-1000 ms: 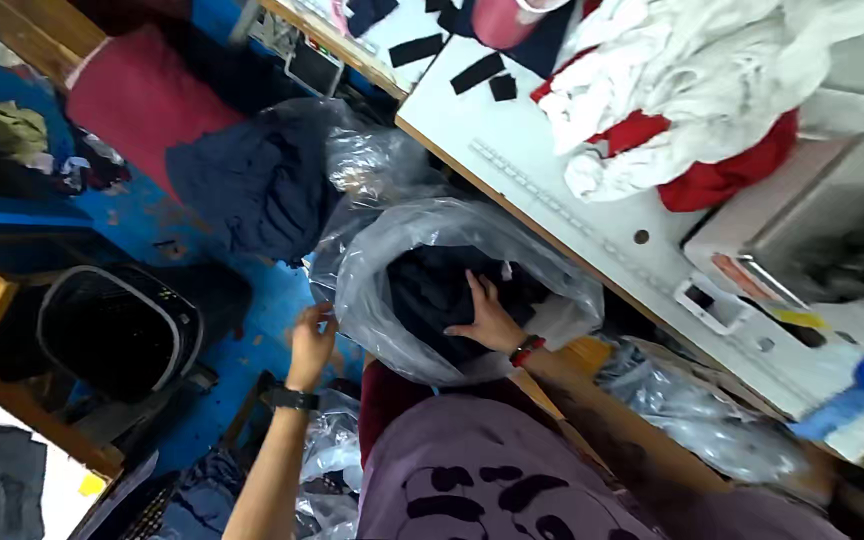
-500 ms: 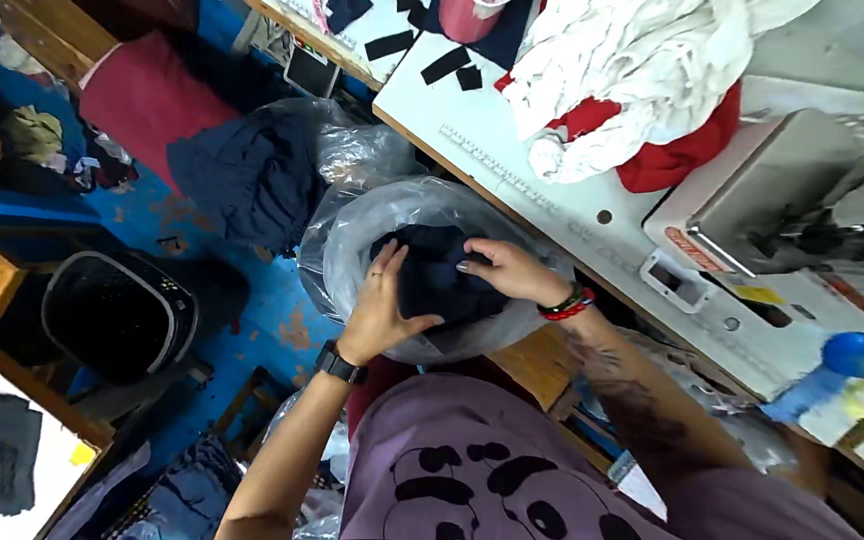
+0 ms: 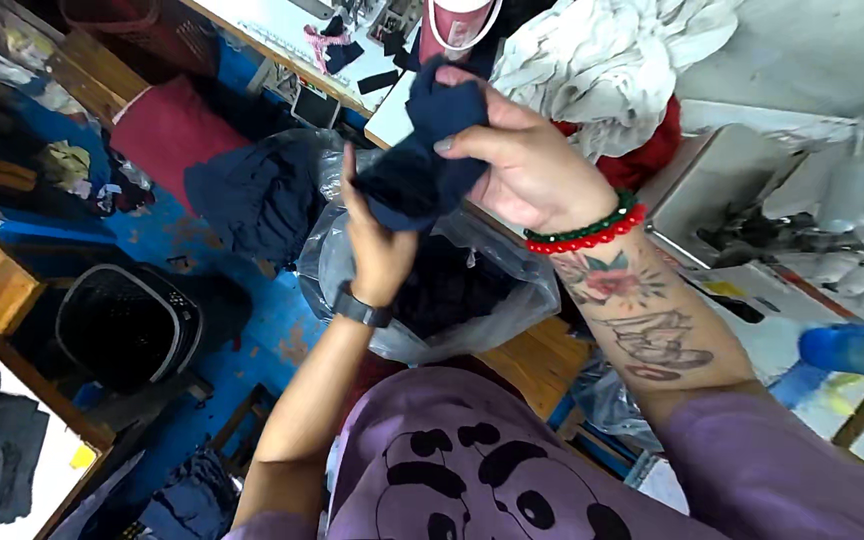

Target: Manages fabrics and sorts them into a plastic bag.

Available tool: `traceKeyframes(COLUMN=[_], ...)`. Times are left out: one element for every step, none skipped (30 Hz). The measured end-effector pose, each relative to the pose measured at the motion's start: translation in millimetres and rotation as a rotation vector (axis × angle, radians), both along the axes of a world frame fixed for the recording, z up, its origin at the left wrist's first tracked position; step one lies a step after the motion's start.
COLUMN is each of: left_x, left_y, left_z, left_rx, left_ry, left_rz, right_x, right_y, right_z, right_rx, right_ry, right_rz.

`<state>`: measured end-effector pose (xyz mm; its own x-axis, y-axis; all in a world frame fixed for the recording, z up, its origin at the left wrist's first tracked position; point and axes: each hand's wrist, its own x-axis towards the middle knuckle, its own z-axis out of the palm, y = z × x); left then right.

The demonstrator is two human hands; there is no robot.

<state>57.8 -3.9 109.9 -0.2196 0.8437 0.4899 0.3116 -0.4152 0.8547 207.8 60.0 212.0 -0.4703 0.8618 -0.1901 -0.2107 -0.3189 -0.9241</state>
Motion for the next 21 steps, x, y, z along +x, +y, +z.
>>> traceKeyframes(left_x=[-9.5, -19.2, -29.4, -38.7, -46.3, -52.3, -57.4, -61.8, -65.6, -70.0, -74.2, -79.5, -87.4, -97.7, -110.8, -125.9, -142.2, -157.5, -170.8, -178.8, -179.7], left_y=[9.9, 18.2, 24.0, 28.2, 31.6, 33.5, 33.2, 30.9, 26.8, 22.0, 15.6, 6.2, -7.0, -24.6, -41.7, -58.8, -76.5, -95.0, -116.7, -140.5, -163.3], left_z=[11.5, 21.3, 30.3, 37.9, 44.2, 49.5, 55.2, 61.5, 67.8, 73.1, 77.6, 79.3, 77.4, 71.2, 58.8, 39.6, 12.9, -18.6, -52.8, -85.0, -111.2], left_rx=[-0.008, -0.027, -0.063, -0.106, -0.145, -0.180, -0.215, -0.249, -0.272, -0.276, -0.274, -0.274, -0.284, -0.316, -0.338, -0.354, -0.369, -0.413, -0.506, -0.659, -0.844], left_ry=[-0.047, -0.053, -0.045, -0.060, -0.097, -0.152, -0.212, -0.277, -0.350, -0.429, -0.510, -0.582, -0.638, -0.671, -0.721, -0.800, -0.898, -0.981, -1.020, -0.993, -0.882], left_rz=[0.001, 0.010, 0.004, -0.005, 0.000, 0.020, 0.051, 0.080, 0.109, 0.130, 0.161, 0.196, 0.221, 0.234, 0.253, 0.287, 0.352, 0.459, 0.589, 0.733, 0.856], right_x=[0.8, 2.5, 5.6, 10.4, 16.8, 24.3, 32.0, 38.5, 42.5, 42.2, 36.6, 26.7, 14.0, 1.1, -9.6, -17.2, -20.7, -20.9, -18.6, -14.3, -9.1], right_y=[3.6, 7.4, 11.5, 15.0, 17.3, 17.9, 16.7, 14.2, 10.1, 4.7, -3.0, -13.9, -25.4, -36.1, -45.8, -52.7, -55.9, -56.8, -56.9, -57.2, -57.3], right_z=[4.9, 8.4, 9.2, 7.7, 3.3, -5.4, -19.6, -39.7, -65.1, -94.9, -126.1, -156.1, -182.3, -206.0, -226.7, -242.9, -254.0, -260.4, -263.6, -264.3, -264.5], right_rx=[0.028, 0.061, 0.104, 0.151, 0.205, 0.253, 0.288, 0.311, 0.331, 0.354, 0.374, 0.396, 0.432, 0.458, 0.464, 0.475, 0.482, 0.463, 0.422, 0.383, 0.346], right_ry=[0.040, 0.070, 0.081, 0.071, 0.027, -0.049, -0.149, -0.270, -0.394, -0.499, -0.580, -0.641, -0.712, -0.786, -0.845, -0.901, -0.944, -0.960, -0.955, -0.947, -0.934], right_rz=[0.011, 0.026, 0.044, 0.065, 0.074, 0.068, 0.053, 0.056, 0.099, 0.179, 0.269, 0.358, 0.457, 0.538, 0.582, 0.601, 0.619, 0.633, 0.646, 0.655, 0.659])
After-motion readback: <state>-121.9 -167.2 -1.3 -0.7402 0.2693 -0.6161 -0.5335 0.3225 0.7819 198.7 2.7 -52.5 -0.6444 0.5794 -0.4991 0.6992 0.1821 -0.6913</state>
